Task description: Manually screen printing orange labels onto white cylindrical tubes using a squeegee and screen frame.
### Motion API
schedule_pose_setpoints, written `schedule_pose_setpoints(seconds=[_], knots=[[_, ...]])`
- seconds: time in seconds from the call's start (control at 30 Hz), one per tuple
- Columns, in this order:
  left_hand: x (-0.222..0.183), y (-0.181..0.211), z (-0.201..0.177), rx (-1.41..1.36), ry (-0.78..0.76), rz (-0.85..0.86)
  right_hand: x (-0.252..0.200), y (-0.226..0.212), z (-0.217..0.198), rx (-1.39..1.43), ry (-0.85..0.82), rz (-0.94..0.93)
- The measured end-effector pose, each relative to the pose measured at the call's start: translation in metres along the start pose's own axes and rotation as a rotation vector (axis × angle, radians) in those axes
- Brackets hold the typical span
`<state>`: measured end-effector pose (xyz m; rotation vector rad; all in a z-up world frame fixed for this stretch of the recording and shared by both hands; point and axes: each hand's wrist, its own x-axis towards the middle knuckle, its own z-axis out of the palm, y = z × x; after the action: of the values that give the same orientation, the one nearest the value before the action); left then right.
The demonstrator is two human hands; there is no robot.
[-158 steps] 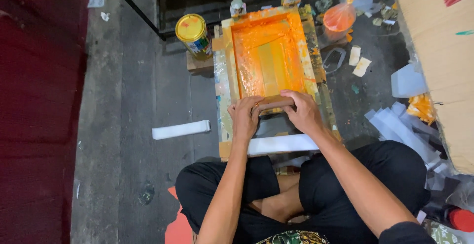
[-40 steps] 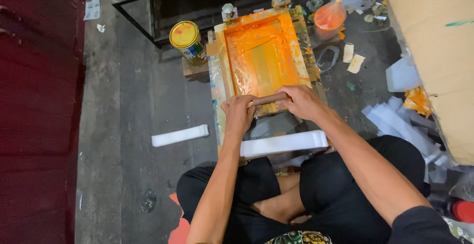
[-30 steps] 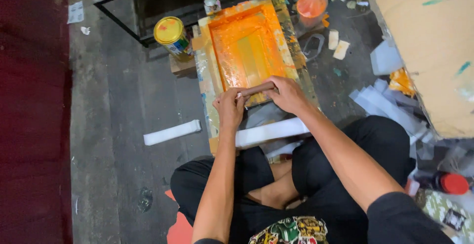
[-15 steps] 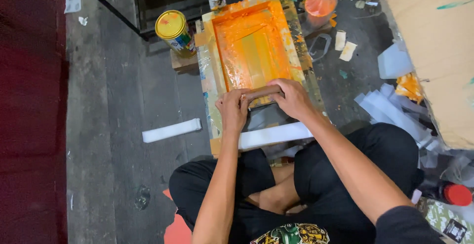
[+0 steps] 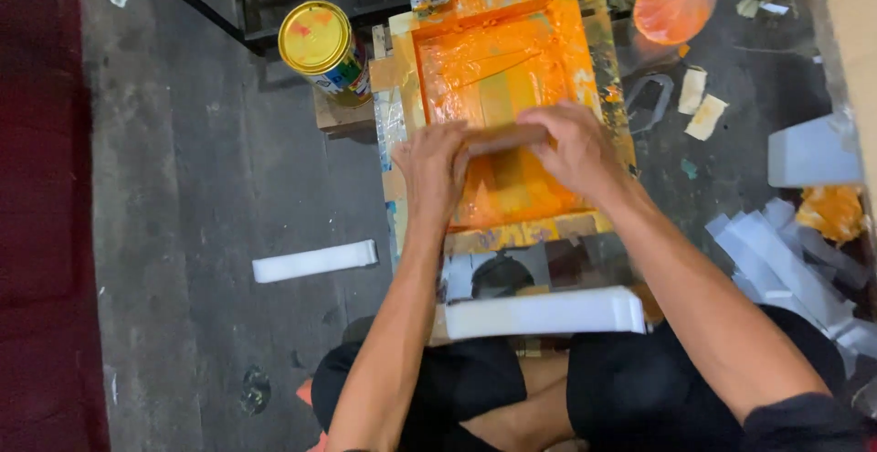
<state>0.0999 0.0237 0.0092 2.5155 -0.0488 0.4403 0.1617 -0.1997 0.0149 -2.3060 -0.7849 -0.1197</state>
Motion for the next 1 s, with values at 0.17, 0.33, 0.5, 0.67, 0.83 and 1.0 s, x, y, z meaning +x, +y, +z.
schedule_pose_setpoints(seconds=[0.17,0.33,0.5,0.67,0.83,1.0], knots=[[0.053,-0.024,0.017,-0.007,0.043,0.014,0.050,0.019,0.012,0.013,0.056,0.035],[0.053,-0.030,0.024,0.014,-0.005,-0.016,0.047,0.025,0.019,-0.011,0.032,0.054],[0.035,-0.013,0.006,0.038,0.010,0.044,0.031,0.024,0.019,-0.020,0.040,0.012],[-0.020,-0.005,-0.001,0.042,-0.076,0.032,-0.028,0.013,0.023,-0.051,-0.001,0.018],[-0.068,0.018,-0.016,0.039,-0.130,0.014,-0.065,-0.040,-0.009,0.063,-0.068,0.086],[-0.087,0.034,-0.027,0.126,-0.159,0.016,-0.084,-0.054,-0.026,0.101,-0.109,0.098]])
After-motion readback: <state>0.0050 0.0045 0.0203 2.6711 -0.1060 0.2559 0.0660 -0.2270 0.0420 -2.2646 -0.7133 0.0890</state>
